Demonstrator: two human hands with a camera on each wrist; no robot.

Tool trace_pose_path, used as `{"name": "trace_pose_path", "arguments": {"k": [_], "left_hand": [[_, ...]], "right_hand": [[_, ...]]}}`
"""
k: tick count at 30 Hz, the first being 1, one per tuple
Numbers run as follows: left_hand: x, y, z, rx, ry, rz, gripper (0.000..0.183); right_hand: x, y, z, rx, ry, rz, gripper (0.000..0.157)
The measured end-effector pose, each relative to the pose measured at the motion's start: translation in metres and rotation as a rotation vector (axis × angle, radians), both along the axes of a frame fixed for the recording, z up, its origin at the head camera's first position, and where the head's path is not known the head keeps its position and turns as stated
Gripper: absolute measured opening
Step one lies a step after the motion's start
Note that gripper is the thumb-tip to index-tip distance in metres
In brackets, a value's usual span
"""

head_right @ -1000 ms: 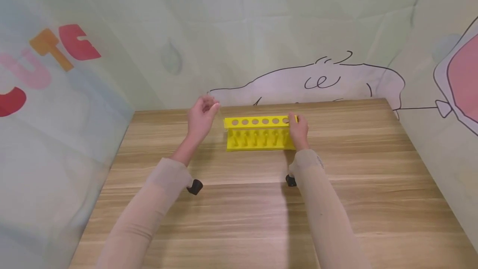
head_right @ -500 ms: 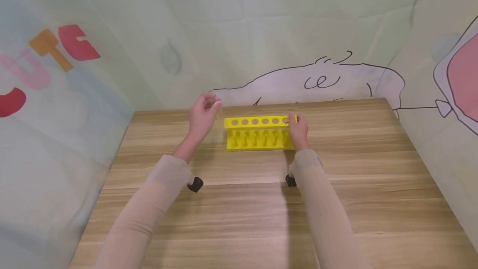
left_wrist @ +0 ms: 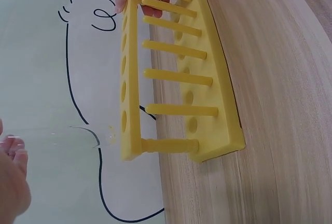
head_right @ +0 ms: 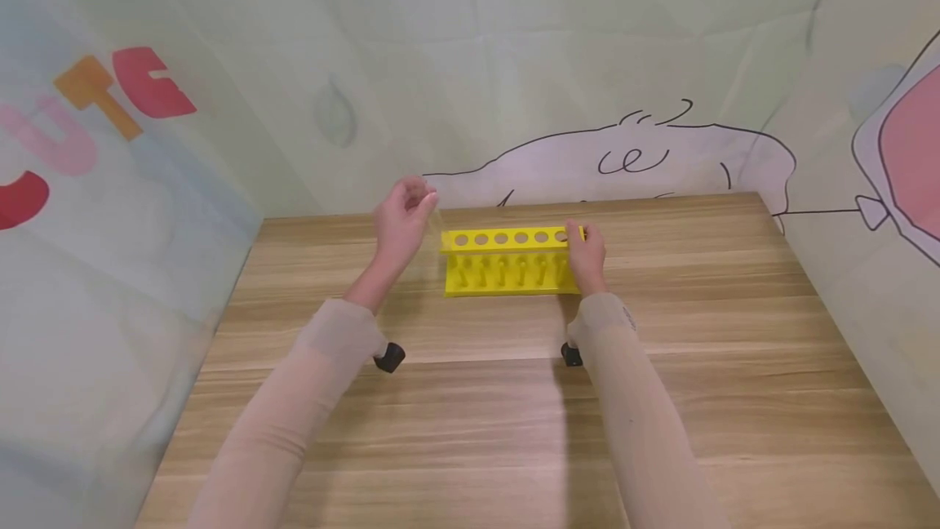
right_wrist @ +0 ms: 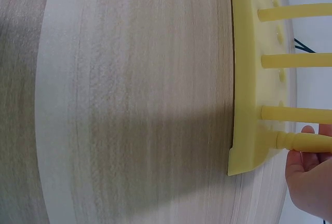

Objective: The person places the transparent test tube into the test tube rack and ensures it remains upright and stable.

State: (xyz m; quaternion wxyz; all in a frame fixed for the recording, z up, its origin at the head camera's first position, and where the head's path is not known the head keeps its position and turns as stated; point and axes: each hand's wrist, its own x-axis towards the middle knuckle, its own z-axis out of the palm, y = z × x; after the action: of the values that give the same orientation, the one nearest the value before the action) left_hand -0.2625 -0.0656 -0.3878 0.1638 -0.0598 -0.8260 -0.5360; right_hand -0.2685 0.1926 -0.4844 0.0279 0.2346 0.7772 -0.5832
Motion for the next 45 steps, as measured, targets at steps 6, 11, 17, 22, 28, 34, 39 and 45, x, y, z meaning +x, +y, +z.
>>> {"name": "trace_pose_path", "arguments": {"k": [6, 11, 17, 22, 28, 34, 39, 45], "left_hand": [[-0.001, 0.004, 0.000, 0.020, -0.001, 0.001, 0.020], [-0.002, 0.008, -0.001, 0.020, -0.010, 0.006, 0.020], [-0.004, 0.011, -0.003, 0.018, -0.009, 0.010, 0.020], [-0.004, 0.014, -0.003, 0.021, 0.003, 0.009, 0.021], [-0.004, 0.017, -0.004, 0.010, 0.012, 0.025, 0.021], [-0.005, 0.019, -0.007, 0.018, 0.005, 0.034, 0.019], [-0.006, 0.021, -0.009, 0.017, 0.004, 0.041, 0.019], [-0.006, 0.023, -0.010, 0.006, -0.001, 0.044, 0.018]], "right_hand": [[0.000, 0.000, 0.000, 0.000, -0.014, 0.005, 0.050], [-0.001, 0.000, -0.001, -0.001, -0.009, 0.009, 0.049], [0.000, -0.001, -0.001, -0.011, 0.000, 0.001, 0.048], [0.000, -0.001, -0.001, -0.015, 0.011, -0.009, 0.048], [0.000, -0.001, -0.001, -0.012, 0.002, 0.003, 0.051], [0.001, -0.001, -0.001, -0.018, 0.019, -0.006, 0.048], [0.000, -0.001, -0.001, -0.020, 0.022, -0.008, 0.047], [0.000, -0.002, 0.000, -0.018, 0.022, -0.014, 0.048]]}}
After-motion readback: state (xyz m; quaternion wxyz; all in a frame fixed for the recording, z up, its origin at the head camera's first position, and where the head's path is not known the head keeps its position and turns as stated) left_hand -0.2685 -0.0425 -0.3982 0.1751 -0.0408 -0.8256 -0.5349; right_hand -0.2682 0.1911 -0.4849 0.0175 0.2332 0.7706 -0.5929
